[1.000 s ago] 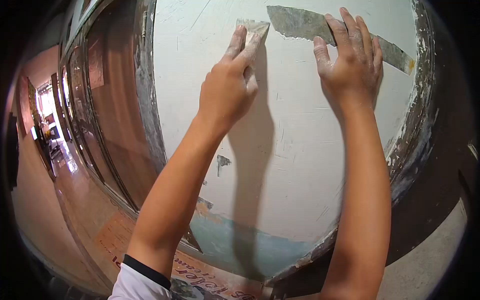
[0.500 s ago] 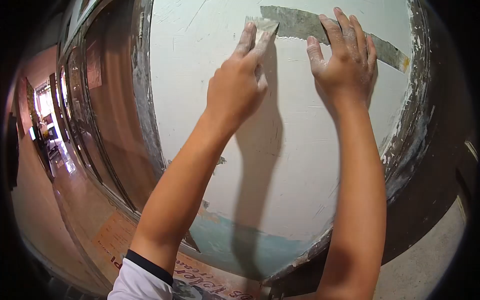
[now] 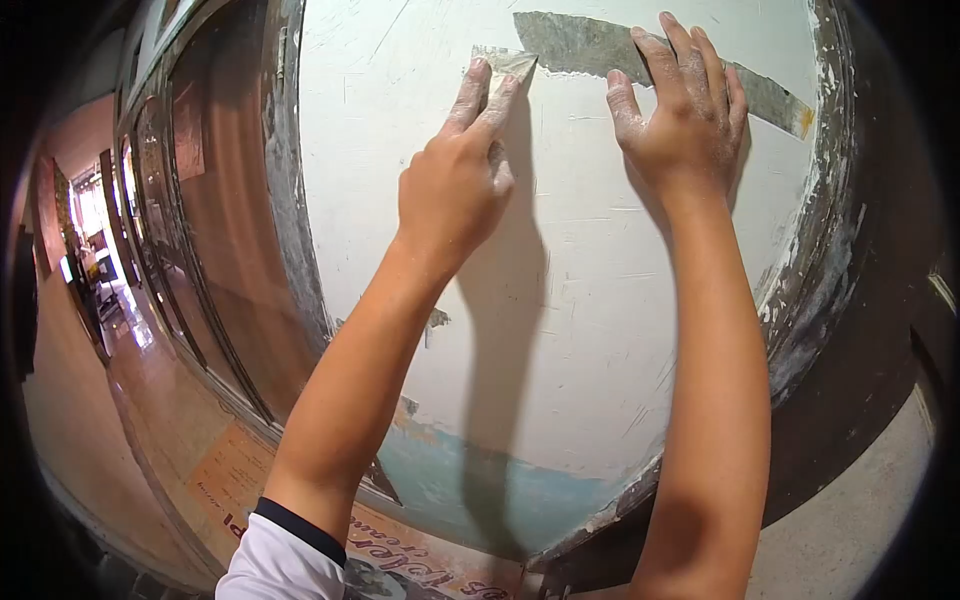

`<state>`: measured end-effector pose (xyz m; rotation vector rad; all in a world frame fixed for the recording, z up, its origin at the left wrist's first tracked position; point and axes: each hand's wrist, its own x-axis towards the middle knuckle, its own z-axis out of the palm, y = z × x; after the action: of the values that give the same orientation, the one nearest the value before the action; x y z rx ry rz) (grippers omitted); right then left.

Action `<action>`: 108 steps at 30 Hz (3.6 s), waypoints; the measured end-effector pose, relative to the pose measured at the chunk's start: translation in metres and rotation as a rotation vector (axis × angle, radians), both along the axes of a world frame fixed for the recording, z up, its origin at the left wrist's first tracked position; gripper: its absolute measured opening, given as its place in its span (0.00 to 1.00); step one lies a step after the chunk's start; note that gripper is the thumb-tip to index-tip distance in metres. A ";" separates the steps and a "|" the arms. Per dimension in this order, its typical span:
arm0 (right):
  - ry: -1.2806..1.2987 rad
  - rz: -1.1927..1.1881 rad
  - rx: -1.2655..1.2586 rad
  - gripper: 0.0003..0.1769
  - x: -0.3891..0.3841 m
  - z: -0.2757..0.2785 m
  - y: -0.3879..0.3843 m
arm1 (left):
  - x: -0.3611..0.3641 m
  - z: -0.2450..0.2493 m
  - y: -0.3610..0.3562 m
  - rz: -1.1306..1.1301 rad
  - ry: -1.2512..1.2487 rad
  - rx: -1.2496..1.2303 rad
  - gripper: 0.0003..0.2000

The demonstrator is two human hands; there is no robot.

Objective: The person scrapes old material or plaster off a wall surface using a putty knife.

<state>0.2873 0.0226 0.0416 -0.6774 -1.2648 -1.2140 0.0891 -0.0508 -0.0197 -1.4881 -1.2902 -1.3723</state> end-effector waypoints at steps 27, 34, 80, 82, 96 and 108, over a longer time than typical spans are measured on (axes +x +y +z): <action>0.009 0.011 -0.013 0.25 -0.003 -0.002 -0.004 | -0.029 -0.010 -0.005 0.041 -0.035 -0.076 0.32; 0.015 0.001 -0.015 0.24 -0.003 -0.003 -0.007 | -0.046 0.033 0.011 0.061 0.099 0.114 0.38; 0.023 0.037 0.006 0.24 0.000 -0.001 0.004 | -0.025 -0.008 -0.006 -0.151 -0.053 -0.031 0.32; 0.018 0.046 0.006 0.24 0.000 -0.003 0.005 | -0.026 -0.019 -0.002 -0.137 -0.042 -0.019 0.33; 0.015 0.076 0.012 0.24 0.000 -0.001 0.002 | -0.011 -0.029 -0.011 -0.130 -0.091 -0.024 0.33; 0.005 0.076 0.016 0.24 0.002 -0.001 0.005 | -0.006 -0.011 -0.005 -0.130 -0.090 -0.008 0.32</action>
<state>0.2890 0.0273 0.0409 -0.6151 -1.2641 -1.1588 0.0829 -0.0561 -0.0312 -1.5539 -1.2739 -1.5346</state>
